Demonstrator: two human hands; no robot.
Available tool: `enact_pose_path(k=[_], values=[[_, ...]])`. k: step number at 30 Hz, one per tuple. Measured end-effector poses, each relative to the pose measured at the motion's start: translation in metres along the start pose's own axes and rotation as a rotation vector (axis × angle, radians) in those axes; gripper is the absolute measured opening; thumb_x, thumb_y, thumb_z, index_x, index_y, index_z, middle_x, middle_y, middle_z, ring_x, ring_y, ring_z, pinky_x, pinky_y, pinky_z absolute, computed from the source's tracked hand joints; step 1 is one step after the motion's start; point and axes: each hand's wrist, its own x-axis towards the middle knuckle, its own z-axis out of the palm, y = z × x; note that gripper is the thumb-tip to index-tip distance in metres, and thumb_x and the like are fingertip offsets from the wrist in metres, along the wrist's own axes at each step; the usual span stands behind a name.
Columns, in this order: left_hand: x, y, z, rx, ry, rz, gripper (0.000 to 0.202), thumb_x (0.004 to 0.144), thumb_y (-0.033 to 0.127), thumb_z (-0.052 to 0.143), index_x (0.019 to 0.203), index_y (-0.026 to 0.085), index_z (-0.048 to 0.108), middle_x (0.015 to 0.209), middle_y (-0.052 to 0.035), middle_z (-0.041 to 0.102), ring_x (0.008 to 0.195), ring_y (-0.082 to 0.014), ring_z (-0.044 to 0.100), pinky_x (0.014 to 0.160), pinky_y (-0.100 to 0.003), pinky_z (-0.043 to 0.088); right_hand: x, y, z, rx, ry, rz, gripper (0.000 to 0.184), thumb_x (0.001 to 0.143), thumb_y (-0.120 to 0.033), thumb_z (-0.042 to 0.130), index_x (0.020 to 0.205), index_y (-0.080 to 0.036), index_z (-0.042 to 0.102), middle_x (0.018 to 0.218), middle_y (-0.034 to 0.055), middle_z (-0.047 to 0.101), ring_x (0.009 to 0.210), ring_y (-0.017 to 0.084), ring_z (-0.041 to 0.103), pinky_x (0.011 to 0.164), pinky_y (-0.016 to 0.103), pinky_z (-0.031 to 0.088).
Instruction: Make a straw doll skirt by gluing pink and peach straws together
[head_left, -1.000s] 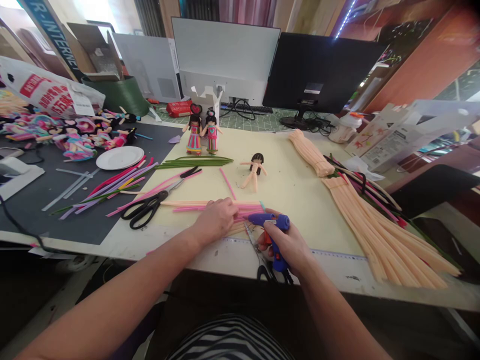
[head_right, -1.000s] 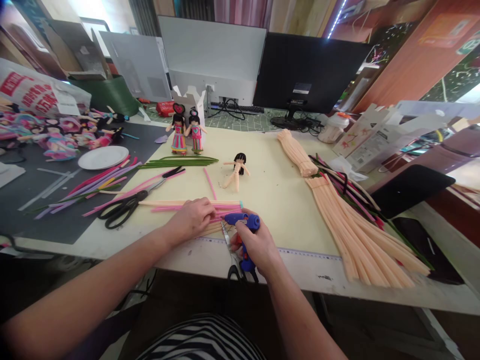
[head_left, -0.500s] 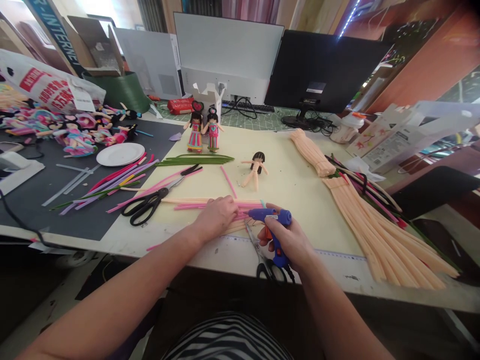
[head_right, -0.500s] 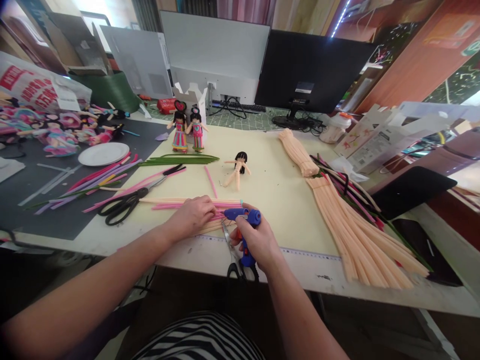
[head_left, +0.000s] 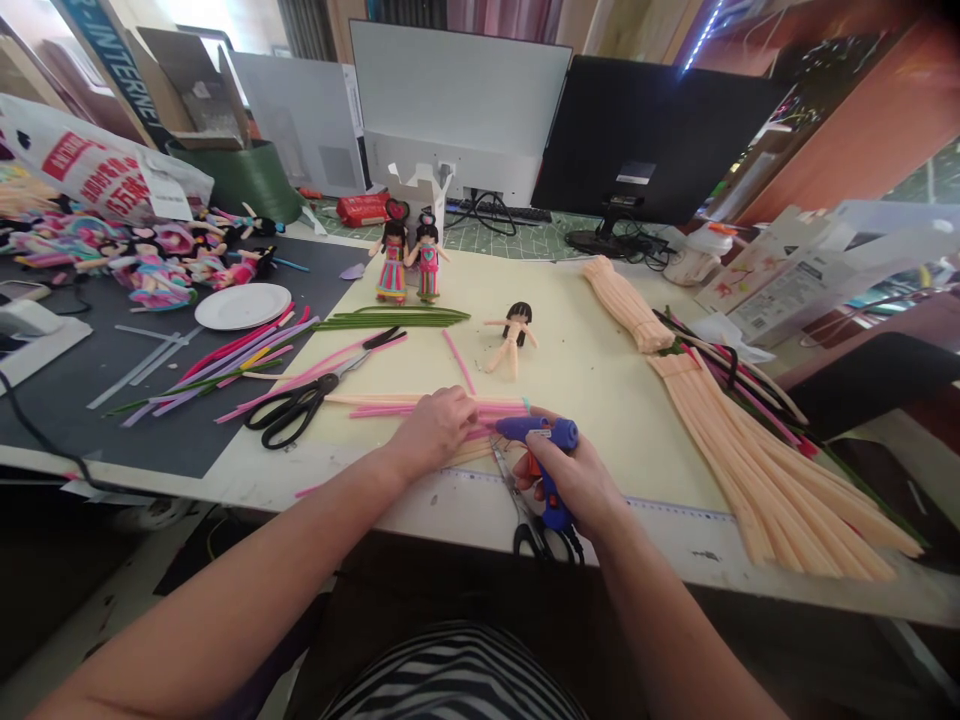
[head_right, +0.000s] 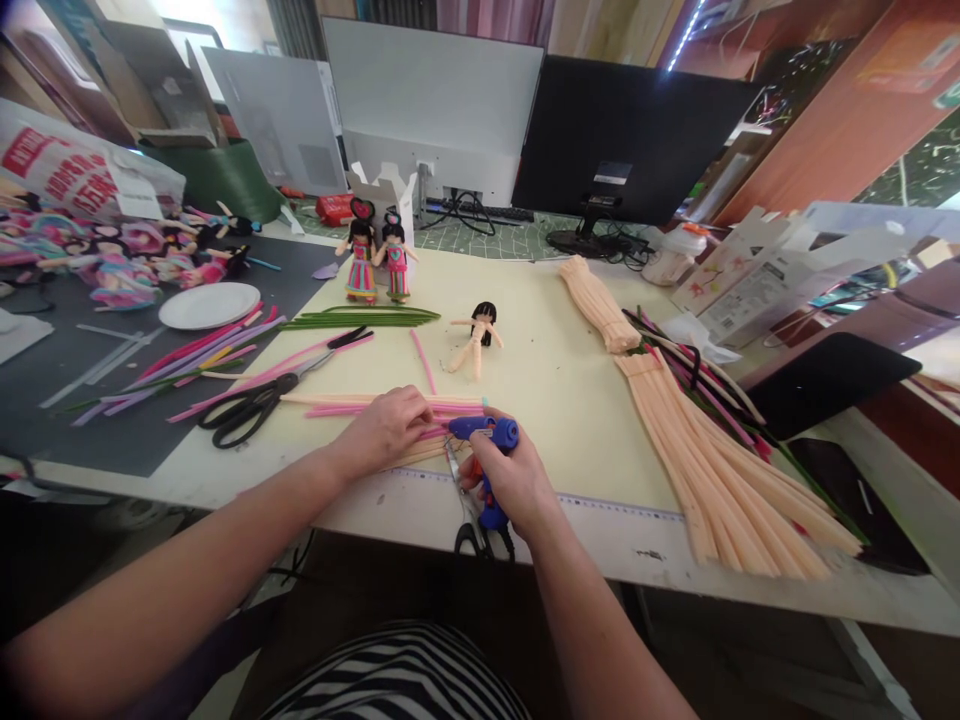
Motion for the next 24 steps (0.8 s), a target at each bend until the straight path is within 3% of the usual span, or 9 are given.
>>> enact_pose_path(k=[6,13,24], values=[[0.0002,0.0015,-0.0005,0.043,0.011,0.000,0.009,0.089,0.018,0.049,0.089,0.016,0.057,0.091,-0.0053,0.058,0.089,-0.0183,0.053,0.082,-0.032,0.045,0.0009,0.0017,0.0008,0.019,0.000,0.003,0.061,0.078,-0.037,0.055,0.135,-0.020,0.041,0.054,-0.0037,0.061,0.048,0.015,0.060,0.039,0.021,0.041],[0.0011,0.0040,0.0003,0.096,-0.039,-0.054,0.025,0.095,0.026,0.042,0.089,0.015,0.063,0.086,-0.0064,0.060,0.086,-0.0181,0.058,0.080,-0.031,0.046,0.0018,0.0032,0.0003,0.009,-0.001,0.006,0.061,0.079,-0.036,0.055,0.136,-0.020,0.040,0.055,-0.0029,0.062,0.049,0.016,0.061,0.039,0.021,0.042],[-0.0026,0.0077,-0.0038,0.058,-0.011,-0.053,0.023,0.093,0.032,0.048,0.095,0.018,0.066,0.089,-0.0045,0.060,0.084,-0.0165,0.060,0.075,-0.028,0.046,-0.0019,-0.0014,0.0019,0.032,-0.004,0.012,0.060,0.079,-0.034,0.055,0.136,-0.020,0.040,0.054,-0.0036,0.061,0.049,0.015,0.060,0.040,0.021,0.042]])
